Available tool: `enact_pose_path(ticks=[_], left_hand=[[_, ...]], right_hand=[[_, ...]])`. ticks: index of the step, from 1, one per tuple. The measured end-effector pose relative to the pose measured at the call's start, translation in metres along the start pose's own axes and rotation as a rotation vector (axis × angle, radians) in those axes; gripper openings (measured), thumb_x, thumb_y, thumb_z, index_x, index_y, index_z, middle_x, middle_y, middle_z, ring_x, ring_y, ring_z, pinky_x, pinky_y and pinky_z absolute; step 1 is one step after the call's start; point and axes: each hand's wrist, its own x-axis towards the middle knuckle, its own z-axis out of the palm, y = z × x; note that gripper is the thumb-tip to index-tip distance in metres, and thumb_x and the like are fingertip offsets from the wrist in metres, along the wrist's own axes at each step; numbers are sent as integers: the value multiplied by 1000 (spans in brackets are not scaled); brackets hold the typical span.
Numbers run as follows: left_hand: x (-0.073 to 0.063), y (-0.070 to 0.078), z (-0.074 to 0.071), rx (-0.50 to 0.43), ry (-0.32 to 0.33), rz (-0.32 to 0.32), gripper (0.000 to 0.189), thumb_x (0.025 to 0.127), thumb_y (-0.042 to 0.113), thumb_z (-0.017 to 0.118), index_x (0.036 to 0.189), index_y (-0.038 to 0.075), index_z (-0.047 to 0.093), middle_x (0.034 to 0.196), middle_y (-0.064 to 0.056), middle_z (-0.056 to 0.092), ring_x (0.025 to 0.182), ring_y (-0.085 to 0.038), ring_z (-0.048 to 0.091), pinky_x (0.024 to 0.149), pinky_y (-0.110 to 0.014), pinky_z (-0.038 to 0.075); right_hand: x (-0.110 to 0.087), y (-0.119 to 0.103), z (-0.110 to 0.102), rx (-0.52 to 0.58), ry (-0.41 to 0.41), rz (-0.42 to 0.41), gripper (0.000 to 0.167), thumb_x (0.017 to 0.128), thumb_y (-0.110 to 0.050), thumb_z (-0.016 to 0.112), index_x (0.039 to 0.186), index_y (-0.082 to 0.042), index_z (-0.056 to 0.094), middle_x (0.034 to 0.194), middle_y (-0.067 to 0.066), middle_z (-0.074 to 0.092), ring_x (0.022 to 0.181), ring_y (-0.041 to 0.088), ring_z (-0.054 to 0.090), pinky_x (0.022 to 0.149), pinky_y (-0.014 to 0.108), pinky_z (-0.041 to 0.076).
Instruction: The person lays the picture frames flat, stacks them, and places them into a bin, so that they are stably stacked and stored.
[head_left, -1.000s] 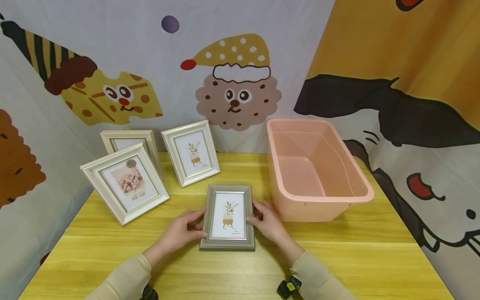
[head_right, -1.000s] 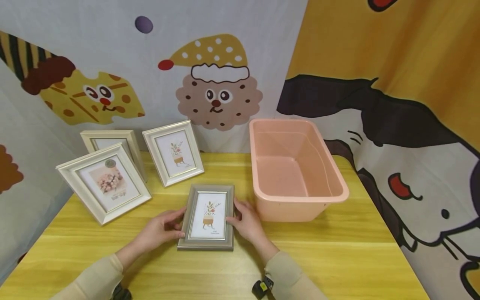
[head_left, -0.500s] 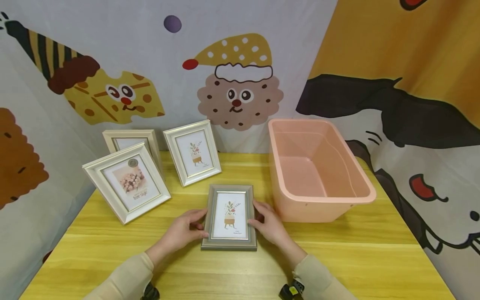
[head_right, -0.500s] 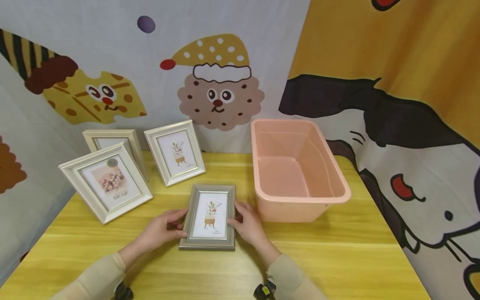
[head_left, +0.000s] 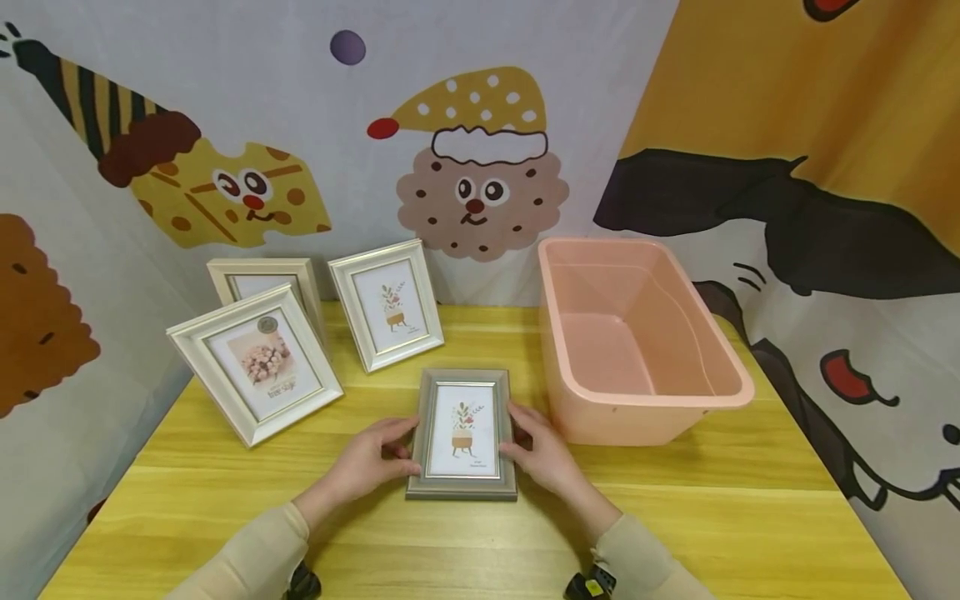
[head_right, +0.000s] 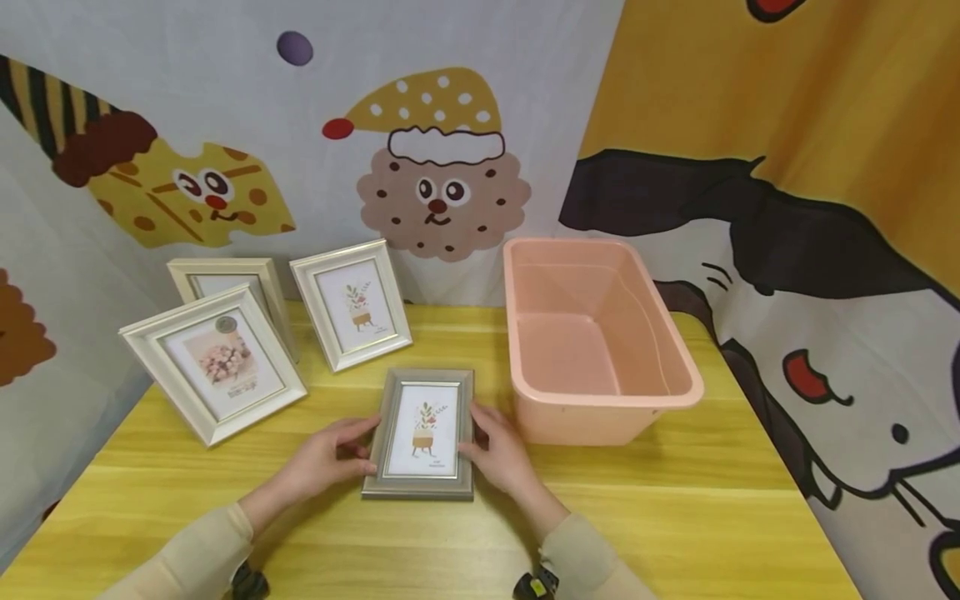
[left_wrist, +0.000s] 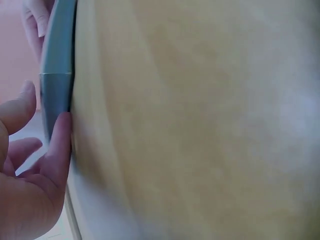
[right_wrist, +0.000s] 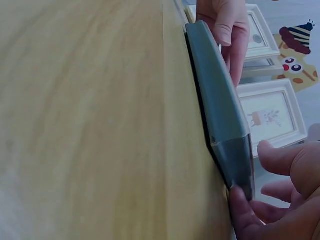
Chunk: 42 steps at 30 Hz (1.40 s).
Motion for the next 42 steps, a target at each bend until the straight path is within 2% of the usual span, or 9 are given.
enact_pose_path(ticks=[6, 11, 16, 22, 30, 34, 37, 39, 42], left_hand=[[2, -3, -10, -102, 44, 4, 58, 86, 9, 77, 134, -11, 53, 117, -25, 64, 90, -23, 65, 76, -27, 57], [1, -7, -25, -92, 129, 20, 51, 88, 6, 74, 132, -11, 56, 115, -22, 67, 92, -23, 67, 82, -28, 55], [-7, -11, -43, -70, 204, 9, 49, 89, 4, 73, 132, -11, 55, 113, -22, 68, 94, -24, 68, 82, -28, 55], [-22, -18, -62, 35, 328, 2, 48, 90, 7, 73, 133, -7, 57, 112, -19, 70, 92, -10, 67, 79, -18, 53], [-36, -18, -90, 76, 533, 39, 46, 88, -2, 72, 132, -7, 58, 111, -22, 69, 92, 7, 60, 78, -7, 47], [-45, -20, -106, 60, 611, 35, 50, 88, -3, 72, 135, -8, 55, 113, 0, 71, 95, 11, 59, 79, -5, 45], [-52, -19, -118, 44, 679, -9, 52, 89, -1, 71, 138, -5, 53, 112, 20, 66, 96, 12, 58, 80, -4, 44], [-56, -18, -124, 21, 744, -56, 52, 90, 0, 71, 139, -3, 53, 111, 25, 64, 95, 12, 58, 79, -4, 44], [-60, -16, -132, -7, 857, -135, 53, 90, 1, 71, 140, 3, 55, 109, 24, 63, 94, 10, 58, 78, -4, 43]], right_hand=[[-2, -7, 0, -32, 15, -20, 65, 89, -17, 75, 145, 2, 47, 147, 25, 43, 130, 45, 44, 108, 57, 35], [-1, -13, -1, -20, 52, -45, 61, 90, -19, 74, 143, 2, 50, 143, 22, 49, 129, 43, 46, 108, 57, 35], [2, -18, -1, 48, 75, -117, 57, 90, -15, 75, 140, 1, 53, 128, 12, 64, 122, 35, 55, 105, 51, 42], [7, -22, 7, 141, 68, -181, 55, 90, -9, 74, 140, 1, 53, 120, 13, 69, 119, 32, 58, 101, 55, 44], [13, -31, 19, 271, 22, -204, 55, 91, -6, 72, 141, -1, 52, 122, 18, 67, 119, 33, 59, 104, 53, 42], [15, -37, 23, 326, 21, -208, 55, 91, -6, 72, 142, -3, 52, 123, 17, 66, 118, 31, 60, 103, 53, 43], [18, -42, 25, 379, 21, -197, 56, 91, -7, 71, 143, -3, 50, 123, 17, 66, 118, 30, 59, 104, 52, 42], [20, -44, 28, 415, 21, -191, 57, 92, -6, 71, 144, -3, 50, 124, 17, 66, 119, 31, 59, 105, 52, 42], [25, -46, 33, 469, 23, -209, 56, 92, -3, 70, 143, 0, 49, 123, 18, 66, 118, 37, 58, 102, 55, 43]])
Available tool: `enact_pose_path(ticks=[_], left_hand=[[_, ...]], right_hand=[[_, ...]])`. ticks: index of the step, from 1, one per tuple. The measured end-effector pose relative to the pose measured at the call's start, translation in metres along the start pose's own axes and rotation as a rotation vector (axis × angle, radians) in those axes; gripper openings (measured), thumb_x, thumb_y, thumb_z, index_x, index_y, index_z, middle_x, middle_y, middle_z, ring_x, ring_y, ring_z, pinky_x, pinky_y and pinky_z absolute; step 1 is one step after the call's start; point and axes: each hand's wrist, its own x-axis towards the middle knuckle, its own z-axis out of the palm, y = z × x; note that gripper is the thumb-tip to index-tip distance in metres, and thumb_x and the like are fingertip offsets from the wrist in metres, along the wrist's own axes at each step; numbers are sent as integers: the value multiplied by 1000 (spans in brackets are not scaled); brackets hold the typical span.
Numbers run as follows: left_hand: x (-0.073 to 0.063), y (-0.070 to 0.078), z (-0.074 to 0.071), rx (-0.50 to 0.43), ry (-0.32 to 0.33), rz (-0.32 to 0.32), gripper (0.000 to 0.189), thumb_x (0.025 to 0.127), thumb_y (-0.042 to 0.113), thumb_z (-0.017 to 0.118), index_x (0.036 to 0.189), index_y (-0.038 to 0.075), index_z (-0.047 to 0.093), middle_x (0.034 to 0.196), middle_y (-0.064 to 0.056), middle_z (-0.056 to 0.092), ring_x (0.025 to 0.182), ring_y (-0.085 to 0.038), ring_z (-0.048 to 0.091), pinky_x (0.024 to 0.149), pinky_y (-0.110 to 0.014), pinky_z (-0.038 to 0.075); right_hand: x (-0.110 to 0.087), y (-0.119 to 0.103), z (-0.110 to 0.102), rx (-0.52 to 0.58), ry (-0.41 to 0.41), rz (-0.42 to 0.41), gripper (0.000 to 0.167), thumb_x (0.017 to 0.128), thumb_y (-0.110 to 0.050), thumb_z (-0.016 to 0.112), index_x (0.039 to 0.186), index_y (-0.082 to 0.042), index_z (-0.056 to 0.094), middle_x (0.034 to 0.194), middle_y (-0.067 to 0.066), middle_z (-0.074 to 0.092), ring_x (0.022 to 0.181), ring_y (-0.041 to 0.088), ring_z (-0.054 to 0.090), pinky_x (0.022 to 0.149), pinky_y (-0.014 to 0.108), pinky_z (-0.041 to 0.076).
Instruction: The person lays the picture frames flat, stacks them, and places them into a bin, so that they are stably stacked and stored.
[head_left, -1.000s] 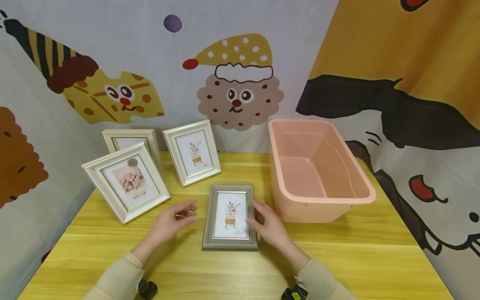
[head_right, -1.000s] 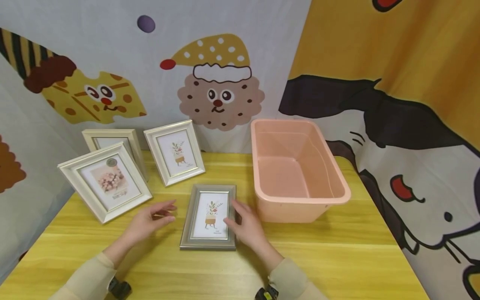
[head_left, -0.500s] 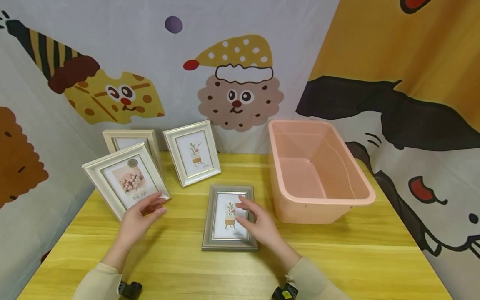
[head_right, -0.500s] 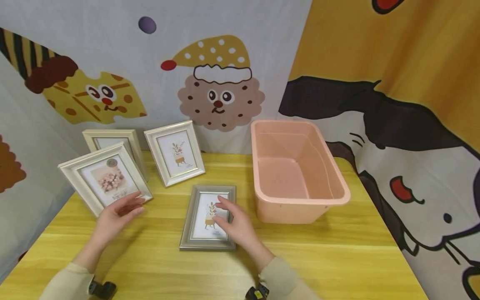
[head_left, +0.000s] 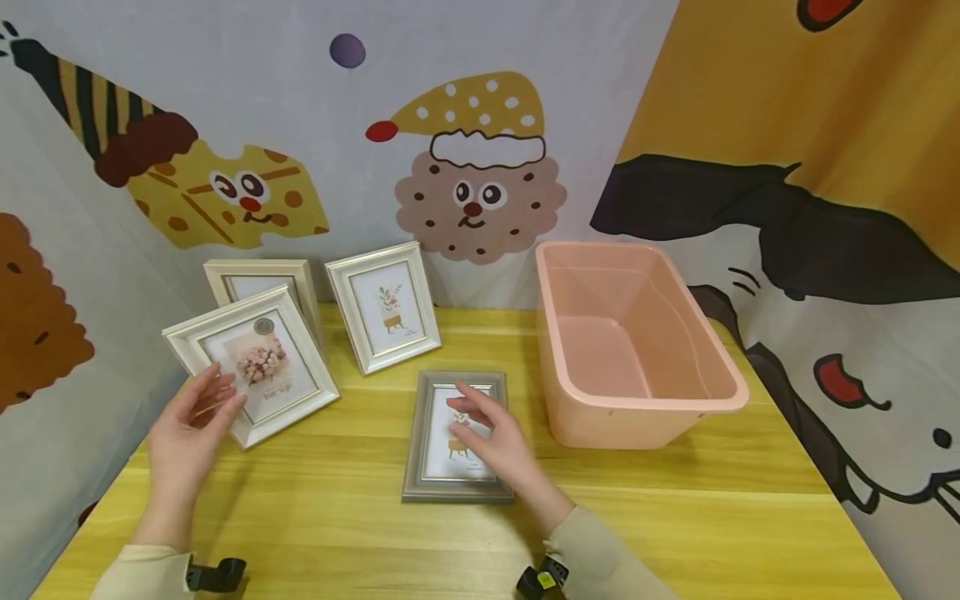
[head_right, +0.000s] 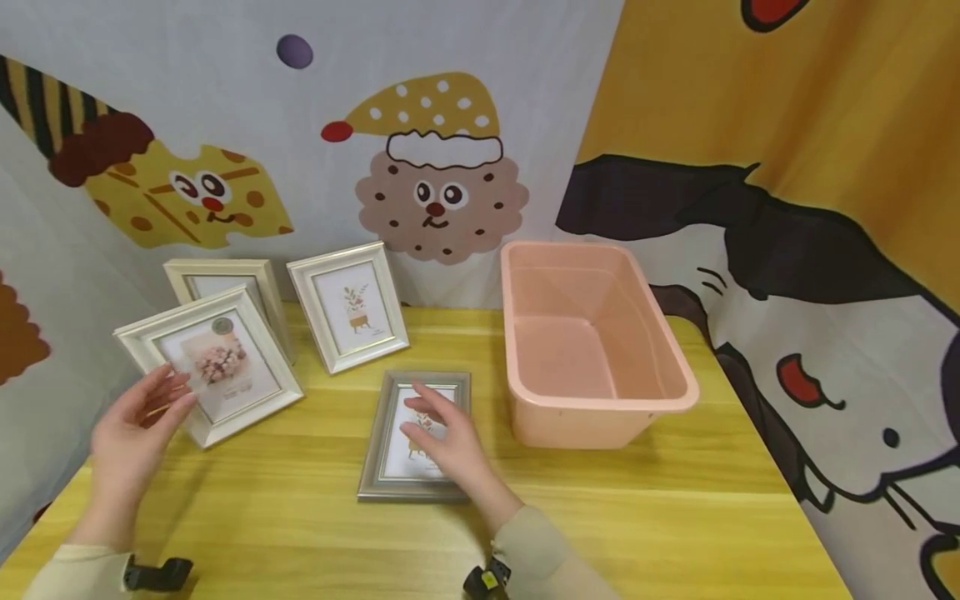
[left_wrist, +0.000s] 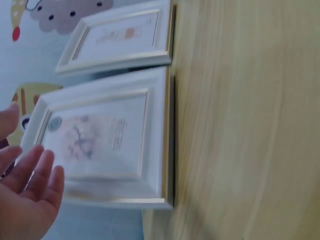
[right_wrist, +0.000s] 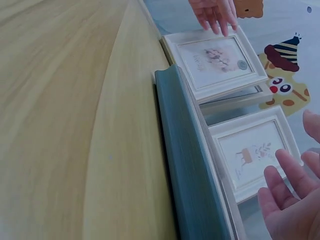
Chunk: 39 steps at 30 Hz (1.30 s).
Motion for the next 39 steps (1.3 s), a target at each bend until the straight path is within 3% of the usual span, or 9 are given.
enact_pose_path(ticks=[3, 8, 12, 17, 23, 27, 33, 36, 39], left_hand=[[3, 0, -6, 18, 89, -74, 54, 90, 5, 72, 141, 10, 56, 111, 21, 63, 95, 8, 57, 77, -4, 42], [8, -3, -13, 68, 142, -174, 57, 92, 15, 71, 146, 21, 52, 124, 12, 62, 102, 4, 53, 81, -7, 41], [12, -6, -17, 81, 184, -184, 57, 92, 18, 72, 146, 22, 52, 124, 11, 61, 102, 3, 52, 82, -9, 40], [17, -10, -24, 39, 213, -192, 60, 90, 16, 74, 146, 23, 52, 123, 13, 59, 101, 5, 52, 81, -9, 40], [27, -12, -31, 8, 135, -271, 68, 93, 15, 71, 151, 32, 41, 146, 4, 51, 120, -1, 50, 99, -10, 38], [30, -17, -34, 30, 44, -268, 75, 96, 16, 67, 155, 37, 27, 154, 2, 42, 129, -3, 47, 96, -6, 37], [34, -25, -38, -82, -11, -201, 83, 93, 6, 67, 155, 40, 23, 148, 0, 48, 100, 10, 57, 76, -4, 45], [34, -27, -37, -138, -20, -184, 83, 93, 3, 67, 155, 39, 26, 135, 8, 58, 89, 13, 58, 72, -5, 47], [35, -27, -36, -118, -20, -166, 81, 93, 1, 66, 155, 37, 27, 119, 17, 60, 86, 13, 58, 69, -6, 48]], right_hand=[[4, 1, 5, 36, -1, -16, 55, 91, 0, 70, 142, 4, 49, 122, 20, 66, 117, 42, 57, 99, 58, 44], [10, 0, 13, 24, -13, -1, 56, 91, 0, 70, 143, 2, 49, 123, 23, 64, 119, 35, 57, 104, 54, 42], [12, -5, 19, 21, -19, 2, 57, 90, 5, 68, 143, 4, 47, 123, 28, 62, 120, 38, 56, 104, 56, 41], [12, -31, 24, 19, -22, 12, 55, 89, 7, 68, 140, 9, 47, 121, 30, 62, 118, 44, 55, 103, 57, 41], [15, -44, 28, 22, -40, 49, 55, 91, 3, 67, 142, 6, 47, 124, 27, 62, 120, 44, 54, 105, 55, 40], [19, -43, 31, 39, -61, 31, 56, 92, 4, 66, 142, 9, 44, 125, 31, 60, 120, 46, 53, 106, 56, 39], [28, -33, 38, 66, -73, 48, 57, 93, 1, 67, 145, 4, 45, 126, 26, 61, 121, 42, 55, 105, 55, 40], [33, -16, 43, 69, -65, 63, 59, 93, -4, 68, 147, -4, 46, 126, 18, 64, 120, 35, 57, 105, 52, 42], [39, -5, 47, 51, -63, 73, 59, 93, -9, 69, 148, -10, 46, 126, 11, 65, 119, 30, 58, 105, 48, 43]])
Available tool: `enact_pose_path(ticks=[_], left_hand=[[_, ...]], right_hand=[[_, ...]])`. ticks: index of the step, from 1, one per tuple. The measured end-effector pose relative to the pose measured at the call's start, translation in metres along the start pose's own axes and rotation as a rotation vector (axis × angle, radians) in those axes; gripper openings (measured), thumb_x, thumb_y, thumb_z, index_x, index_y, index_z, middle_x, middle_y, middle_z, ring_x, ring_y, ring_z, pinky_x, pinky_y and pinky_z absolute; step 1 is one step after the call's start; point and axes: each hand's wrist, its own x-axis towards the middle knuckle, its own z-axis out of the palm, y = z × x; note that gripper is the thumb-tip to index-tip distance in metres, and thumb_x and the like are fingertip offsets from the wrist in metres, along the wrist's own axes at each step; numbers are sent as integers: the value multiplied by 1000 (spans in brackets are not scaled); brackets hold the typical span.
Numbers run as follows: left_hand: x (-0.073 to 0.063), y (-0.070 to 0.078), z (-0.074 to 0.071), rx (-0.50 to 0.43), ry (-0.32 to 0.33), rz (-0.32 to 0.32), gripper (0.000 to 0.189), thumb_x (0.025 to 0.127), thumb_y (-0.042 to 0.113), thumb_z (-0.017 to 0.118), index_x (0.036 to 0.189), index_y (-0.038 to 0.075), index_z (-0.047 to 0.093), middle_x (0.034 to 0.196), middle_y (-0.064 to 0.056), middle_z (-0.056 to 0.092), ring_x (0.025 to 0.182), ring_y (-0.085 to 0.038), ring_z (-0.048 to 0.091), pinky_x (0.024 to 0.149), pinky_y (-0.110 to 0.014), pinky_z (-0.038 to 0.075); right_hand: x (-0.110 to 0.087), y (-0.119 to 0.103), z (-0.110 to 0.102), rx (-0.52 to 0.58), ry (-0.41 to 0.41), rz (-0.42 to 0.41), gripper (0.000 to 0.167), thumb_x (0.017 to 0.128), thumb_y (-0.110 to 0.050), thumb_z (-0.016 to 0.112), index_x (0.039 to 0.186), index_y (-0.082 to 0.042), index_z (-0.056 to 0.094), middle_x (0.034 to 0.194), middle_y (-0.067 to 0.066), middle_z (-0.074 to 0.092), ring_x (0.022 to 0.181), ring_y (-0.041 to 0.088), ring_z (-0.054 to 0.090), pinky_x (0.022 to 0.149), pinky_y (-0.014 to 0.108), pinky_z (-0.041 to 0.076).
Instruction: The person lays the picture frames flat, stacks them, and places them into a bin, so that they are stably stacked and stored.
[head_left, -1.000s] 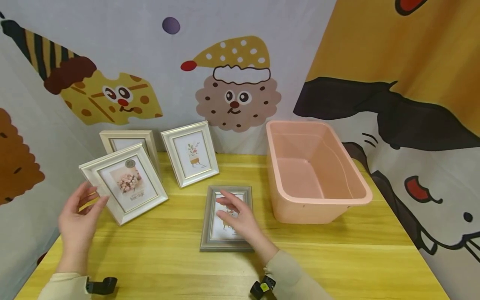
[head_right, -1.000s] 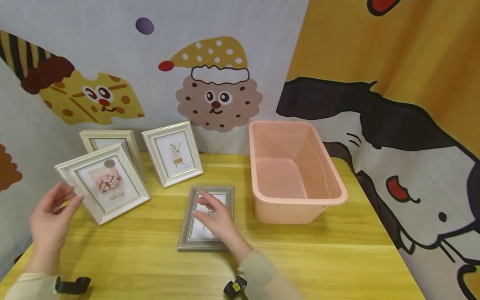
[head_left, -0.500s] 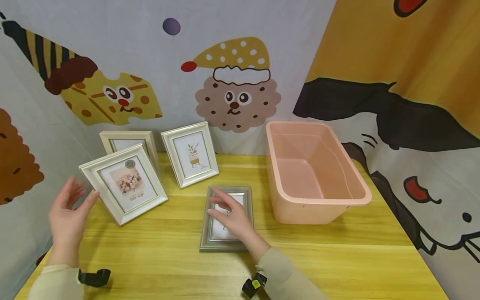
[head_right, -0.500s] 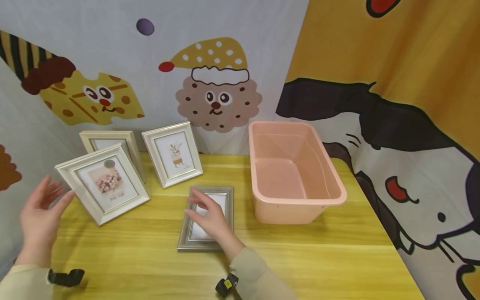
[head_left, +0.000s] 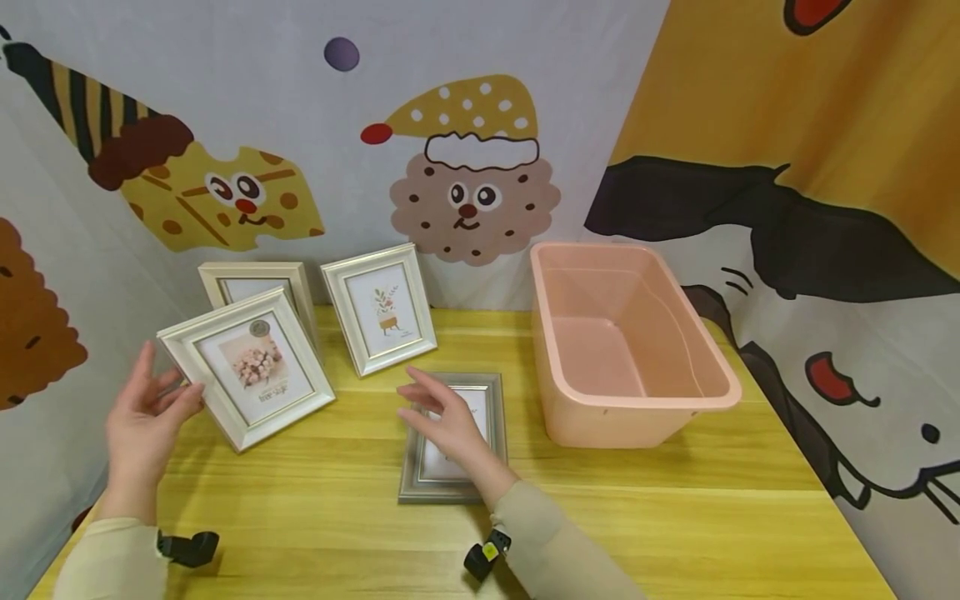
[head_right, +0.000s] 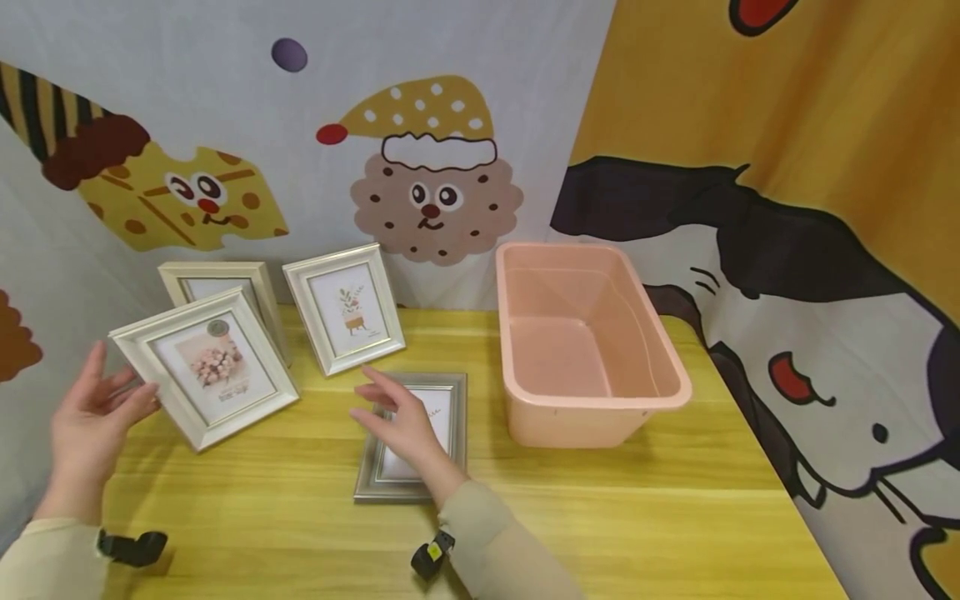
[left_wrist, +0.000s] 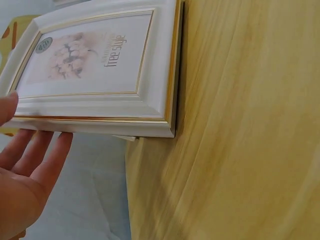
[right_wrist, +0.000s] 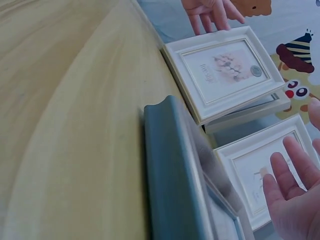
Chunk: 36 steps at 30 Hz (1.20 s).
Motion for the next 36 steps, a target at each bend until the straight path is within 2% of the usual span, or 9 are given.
enact_pose_path(ticks=[3, 8, 15, 19, 22, 26, 32, 36], left_hand=[[2, 0, 1, 28, 10, 6, 81, 93, 0, 65, 155, 38, 28, 108, 23, 57, 84, 12, 58, 67, -6, 49], [3, 4, 3, 39, 36, -31, 83, 92, -2, 66, 153, 41, 31, 99, 20, 55, 79, 10, 58, 63, -7, 50], [-2, 12, 9, 25, 94, -92, 83, 90, -6, 66, 150, 43, 36, 100, 16, 53, 78, 8, 58, 61, -7, 49], [-6, 18, 13, 27, 109, -97, 81, 90, -5, 66, 149, 43, 39, 101, 17, 54, 81, 7, 57, 62, -6, 48], [-9, 25, 15, 32, 127, -43, 82, 88, -8, 68, 148, 41, 42, 100, 19, 56, 82, 7, 57, 63, -5, 48], [-15, 38, 20, 67, 129, 89, 84, 84, -14, 69, 148, 34, 45, 99, 21, 58, 82, 8, 59, 66, -5, 48], [-30, 68, 33, 98, 81, 244, 83, 82, -16, 70, 148, 30, 48, 102, 23, 60, 83, 9, 61, 70, -6, 47], [-41, 83, 44, 82, 47, 325, 84, 80, -20, 69, 148, 25, 49, 103, 22, 62, 84, 7, 62, 71, -7, 49]], right_hand=[[3, -13, 2, 3, 0, -9, 59, 93, -5, 68, 147, -4, 46, 126, 16, 64, 119, 35, 57, 105, 52, 42], [5, -43, 3, -9, -16, -16, 58, 93, -3, 67, 147, 0, 44, 127, 24, 61, 122, 41, 54, 106, 54, 40], [9, -50, 3, -22, -31, -34, 58, 94, -4, 67, 147, -1, 44, 128, 25, 60, 121, 42, 55, 106, 54, 40], [10, -51, 2, -11, -22, -38, 59, 93, -3, 67, 147, 1, 43, 127, 27, 60, 121, 44, 53, 106, 58, 38], [11, -52, 1, -18, -14, -42, 58, 94, -3, 66, 147, 0, 43, 127, 26, 60, 120, 44, 53, 105, 58, 39], [14, -53, 0, -8, -7, -81, 59, 93, -2, 66, 148, -1, 42, 128, 25, 60, 120, 43, 54, 103, 58, 41], [19, -58, -2, 77, -17, -173, 65, 92, 6, 64, 150, 3, 35, 136, 31, 52, 125, 46, 48, 104, 61, 39], [28, -46, -3, 111, 0, -203, 71, 90, 10, 64, 152, 0, 32, 139, 29, 50, 126, 45, 48, 105, 59, 39]])
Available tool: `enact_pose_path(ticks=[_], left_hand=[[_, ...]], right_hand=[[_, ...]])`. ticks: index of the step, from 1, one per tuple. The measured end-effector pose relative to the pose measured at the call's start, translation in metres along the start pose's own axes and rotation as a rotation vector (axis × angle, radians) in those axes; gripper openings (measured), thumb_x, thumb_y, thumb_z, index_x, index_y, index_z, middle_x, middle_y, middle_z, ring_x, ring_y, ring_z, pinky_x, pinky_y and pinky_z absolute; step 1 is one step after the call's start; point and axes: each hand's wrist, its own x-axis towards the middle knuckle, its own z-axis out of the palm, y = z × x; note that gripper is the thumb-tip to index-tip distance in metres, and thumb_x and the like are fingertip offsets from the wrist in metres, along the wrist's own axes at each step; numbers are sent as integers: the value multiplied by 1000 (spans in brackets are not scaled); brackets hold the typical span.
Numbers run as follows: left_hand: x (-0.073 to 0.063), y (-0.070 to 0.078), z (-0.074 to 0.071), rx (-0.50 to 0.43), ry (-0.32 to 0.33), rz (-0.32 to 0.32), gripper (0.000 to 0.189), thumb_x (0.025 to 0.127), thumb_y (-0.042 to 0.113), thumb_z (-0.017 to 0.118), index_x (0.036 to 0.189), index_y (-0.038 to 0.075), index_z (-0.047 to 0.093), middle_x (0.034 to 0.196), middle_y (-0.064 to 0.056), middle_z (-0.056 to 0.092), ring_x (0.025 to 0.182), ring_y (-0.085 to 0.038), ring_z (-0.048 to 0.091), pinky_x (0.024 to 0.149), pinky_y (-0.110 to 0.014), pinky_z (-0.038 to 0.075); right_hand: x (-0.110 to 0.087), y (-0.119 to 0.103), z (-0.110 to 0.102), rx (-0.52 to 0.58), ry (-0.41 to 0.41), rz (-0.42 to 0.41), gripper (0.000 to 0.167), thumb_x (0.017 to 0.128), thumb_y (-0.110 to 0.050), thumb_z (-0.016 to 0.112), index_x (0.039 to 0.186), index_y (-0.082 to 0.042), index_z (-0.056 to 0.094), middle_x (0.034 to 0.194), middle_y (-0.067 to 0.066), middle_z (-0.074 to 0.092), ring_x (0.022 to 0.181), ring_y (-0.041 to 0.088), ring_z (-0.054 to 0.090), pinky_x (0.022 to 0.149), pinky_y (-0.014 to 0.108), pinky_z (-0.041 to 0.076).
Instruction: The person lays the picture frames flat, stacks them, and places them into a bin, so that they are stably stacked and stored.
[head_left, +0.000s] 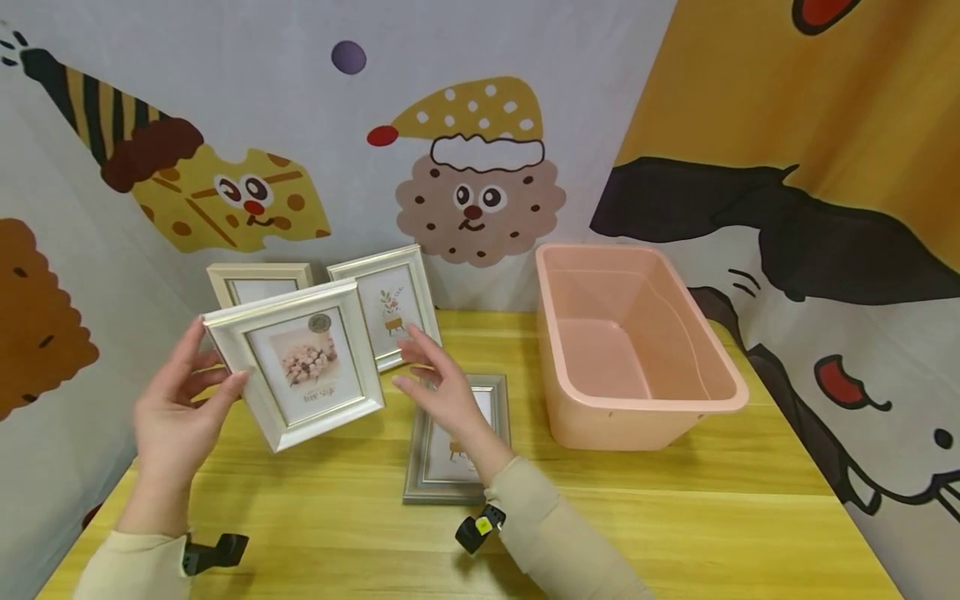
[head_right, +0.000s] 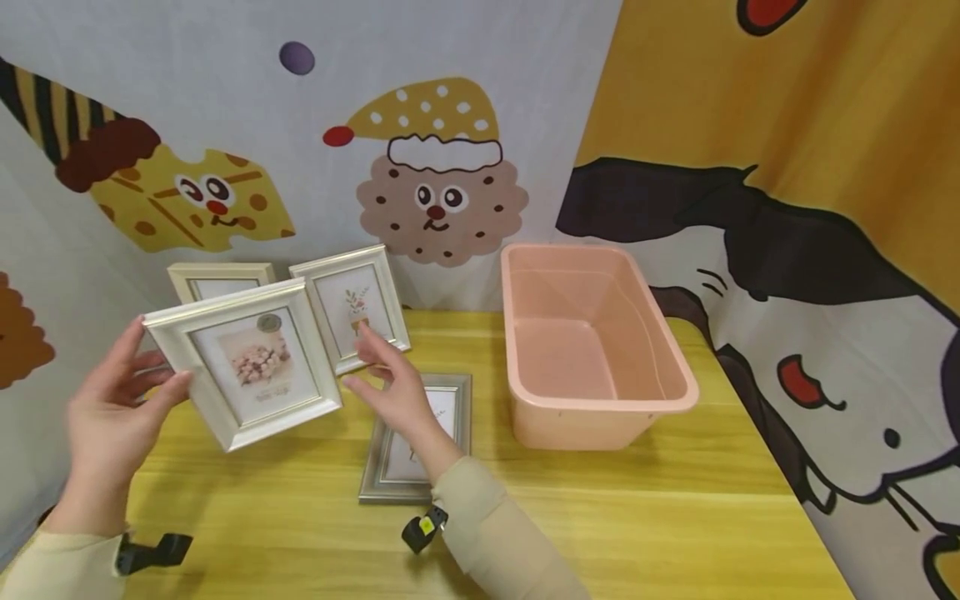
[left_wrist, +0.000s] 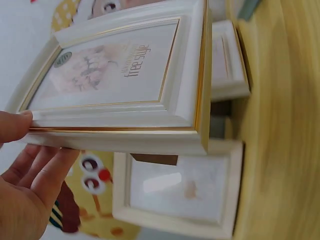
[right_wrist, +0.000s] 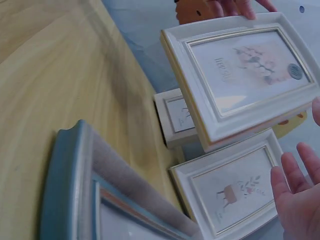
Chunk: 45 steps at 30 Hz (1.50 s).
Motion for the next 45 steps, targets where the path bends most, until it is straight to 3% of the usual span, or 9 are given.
enact_pose_path(ticks=[7, 14, 20, 24, 27, 31, 37, 39, 45], left_hand=[[-8, 20, 14, -57, -46, 89, 84, 76, -24, 70, 146, 19, 51, 102, 18, 64, 86, 5, 64, 72, -9, 51], [-15, 31, 29, -99, -96, 149, 83, 74, -24, 72, 145, 14, 52, 102, 16, 64, 86, 5, 65, 72, -10, 51], [-19, 33, 38, -149, -137, 224, 83, 73, -26, 72, 145, 10, 52, 104, 15, 66, 87, 4, 66, 72, -11, 52], [-20, 34, 42, -194, -157, 247, 82, 72, -28, 70, 144, 8, 51, 105, 13, 68, 87, 2, 66, 72, -13, 53], [-21, 35, 44, -216, -168, 234, 81, 74, -28, 69, 144, 7, 52, 103, 13, 68, 87, 1, 66, 72, -14, 53], [-22, 36, 46, -249, -200, 254, 79, 75, -25, 70, 145, 5, 50, 103, 10, 67, 88, -1, 67, 71, -14, 54], [-21, 38, 48, -464, -293, 334, 77, 77, -27, 66, 146, -1, 45, 113, -4, 68, 97, -10, 67, 78, -17, 55], [-19, 37, 48, -533, -324, 360, 74, 79, -27, 64, 146, -4, 43, 117, -10, 68, 100, -14, 68, 81, -19, 55], [-15, 35, 50, -549, -349, 389, 67, 82, -26, 59, 145, -8, 42, 122, -16, 66, 105, -19, 67, 87, -21, 53]], right_hand=[[7, 9, -3, 87, 48, -39, 73, 89, 15, 63, 153, -3, 34, 138, 28, 50, 124, 43, 51, 104, 55, 42], [5, 2, -5, 66, 103, -11, 68, 92, 10, 63, 153, -7, 36, 133, 24, 56, 118, 33, 57, 101, 43, 48], [4, 7, -8, 89, 168, -56, 62, 93, 9, 60, 150, -5, 39, 127, 27, 60, 104, 18, 63, 84, 29, 55], [2, 10, -12, 116, 197, -108, 66, 93, 7, 61, 148, -27, 47, 124, 30, 60, 97, 13, 63, 78, 24, 55], [1, 10, -14, 124, 221, -131, 72, 93, 7, 61, 137, -48, 53, 122, 33, 59, 93, 11, 63, 75, 22, 54], [1, 10, -17, 146, 244, -133, 75, 93, 11, 59, 131, -53, 56, 119, 25, 64, 88, 10, 62, 72, 21, 53], [0, 14, -26, 321, 193, -124, 71, 97, 9, 51, 133, -52, 56, 117, -10, 67, 93, 9, 61, 71, 22, 55], [0, 18, -29, 395, 155, -132, 66, 99, 5, 51, 134, -51, 56, 118, -9, 66, 97, 10, 61, 74, 23, 55], [-2, 26, -38, 593, 85, -128, 56, 99, -5, 54, 136, -48, 57, 121, -3, 65, 106, 12, 61, 83, 26, 55]])
